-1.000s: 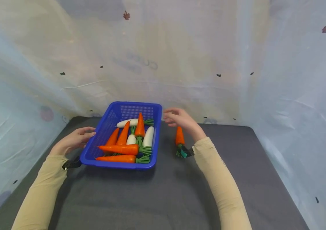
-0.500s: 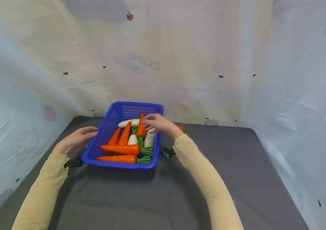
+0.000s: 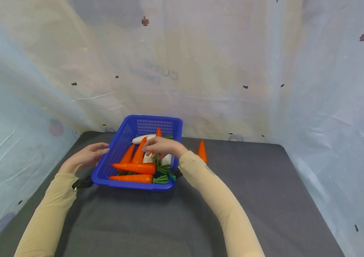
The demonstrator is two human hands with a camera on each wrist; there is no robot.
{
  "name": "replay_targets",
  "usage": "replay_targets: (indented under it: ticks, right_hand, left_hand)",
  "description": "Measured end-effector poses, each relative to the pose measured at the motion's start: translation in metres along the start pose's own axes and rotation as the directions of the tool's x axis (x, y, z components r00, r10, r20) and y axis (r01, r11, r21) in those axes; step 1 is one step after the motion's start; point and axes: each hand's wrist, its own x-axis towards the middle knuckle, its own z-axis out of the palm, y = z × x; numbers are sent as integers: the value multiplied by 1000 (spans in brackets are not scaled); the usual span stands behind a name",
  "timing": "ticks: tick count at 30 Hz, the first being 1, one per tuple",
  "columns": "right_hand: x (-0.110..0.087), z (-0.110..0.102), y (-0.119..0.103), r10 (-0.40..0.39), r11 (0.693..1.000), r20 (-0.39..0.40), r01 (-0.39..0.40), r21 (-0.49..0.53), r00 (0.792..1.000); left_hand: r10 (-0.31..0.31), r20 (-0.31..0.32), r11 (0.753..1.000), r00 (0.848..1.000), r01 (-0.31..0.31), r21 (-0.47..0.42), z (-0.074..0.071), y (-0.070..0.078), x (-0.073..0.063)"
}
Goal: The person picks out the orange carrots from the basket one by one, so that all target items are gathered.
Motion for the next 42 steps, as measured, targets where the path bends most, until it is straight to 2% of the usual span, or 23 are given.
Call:
replay_targets:
  ticks: [4,8,20,32,42]
  right_hand:
    - [2,3,-2,43,999,48,-43,0,998]
    - [2,6,-4,87,996,59,-87,-13,994]
    - [15,11,-3,157,977,88,-141,-162,984]
    - [22,15,-2,184,940,114,-141,-312,976]
    - [21,16,-2,199,939,122,-154,-307,972]
  left_hand:
    - [-9,-4,1000,1000,9,-2,-1,-1,1]
    - [-7,2,1000,1000,7,-1,-2,-1,1]
    - [0,5,1000,1000,0,-5,-2,-1,0]
    - [3,15,1000,1000,-3,-9,-1,0,0]
    - [3,6,1000,1000,-3,-11,0,0,-1]
